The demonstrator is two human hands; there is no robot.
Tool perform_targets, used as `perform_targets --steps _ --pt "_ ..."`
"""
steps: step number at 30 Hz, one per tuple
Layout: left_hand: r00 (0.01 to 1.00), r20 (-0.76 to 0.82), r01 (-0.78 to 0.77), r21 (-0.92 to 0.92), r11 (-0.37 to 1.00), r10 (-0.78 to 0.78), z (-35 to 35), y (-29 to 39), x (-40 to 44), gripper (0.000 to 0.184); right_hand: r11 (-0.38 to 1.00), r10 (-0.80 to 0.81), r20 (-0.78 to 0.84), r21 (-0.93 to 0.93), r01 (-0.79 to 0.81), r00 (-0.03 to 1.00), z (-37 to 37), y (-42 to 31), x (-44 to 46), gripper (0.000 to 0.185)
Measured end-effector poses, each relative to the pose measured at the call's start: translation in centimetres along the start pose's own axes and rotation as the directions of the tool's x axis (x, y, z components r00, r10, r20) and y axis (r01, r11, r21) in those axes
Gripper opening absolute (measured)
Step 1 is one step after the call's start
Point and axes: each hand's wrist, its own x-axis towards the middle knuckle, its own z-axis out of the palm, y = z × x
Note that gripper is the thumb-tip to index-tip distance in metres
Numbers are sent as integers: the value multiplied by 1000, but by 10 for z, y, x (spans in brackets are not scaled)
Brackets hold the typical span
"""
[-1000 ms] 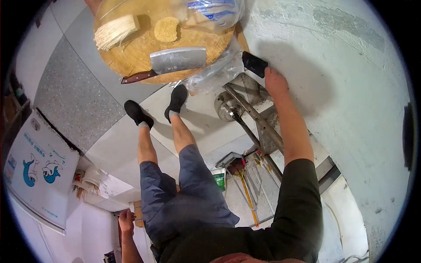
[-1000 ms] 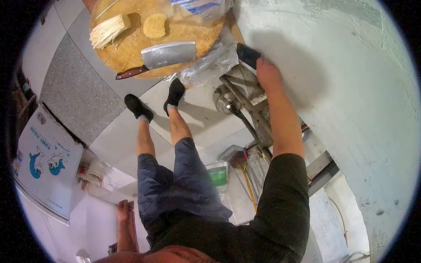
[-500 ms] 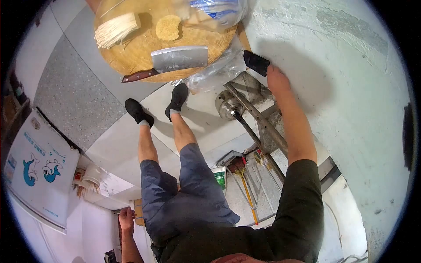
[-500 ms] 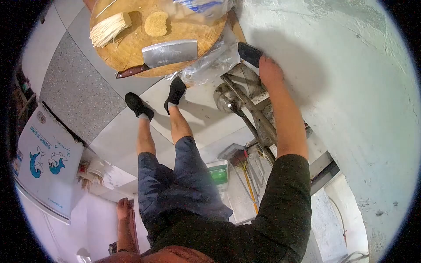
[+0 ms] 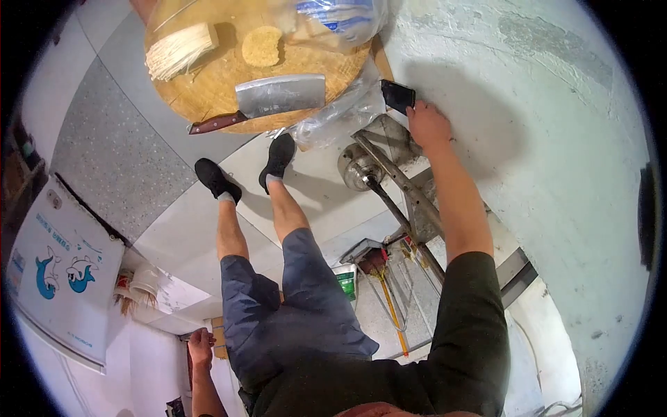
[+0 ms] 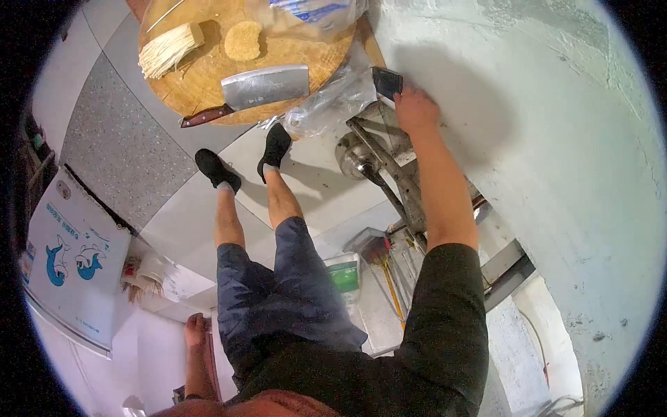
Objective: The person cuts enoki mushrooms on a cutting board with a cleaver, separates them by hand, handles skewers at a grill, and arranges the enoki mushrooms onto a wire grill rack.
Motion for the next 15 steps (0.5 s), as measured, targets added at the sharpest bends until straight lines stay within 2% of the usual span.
perform_targets --steps 3,9,12,15 --pt "1000 -2 1 -9 1000 -1 -4 1 1 28 998 38 -123 64 -30 992 17 -5 18 37" --pt "1000 2 6 -50 999 -6 -10 -4 1 27 938 53 -88 347 -19 995 21 -6 42 38" --pt "1000 15 6 -128 992 -4 -13 -21 11 25 876 44 -191 479 54 981 20 1 39 37" --pt "999 9 -38 -244 969 41 -16 -24 12 23 881 26 -285 459 112 958 10 9 14 38"
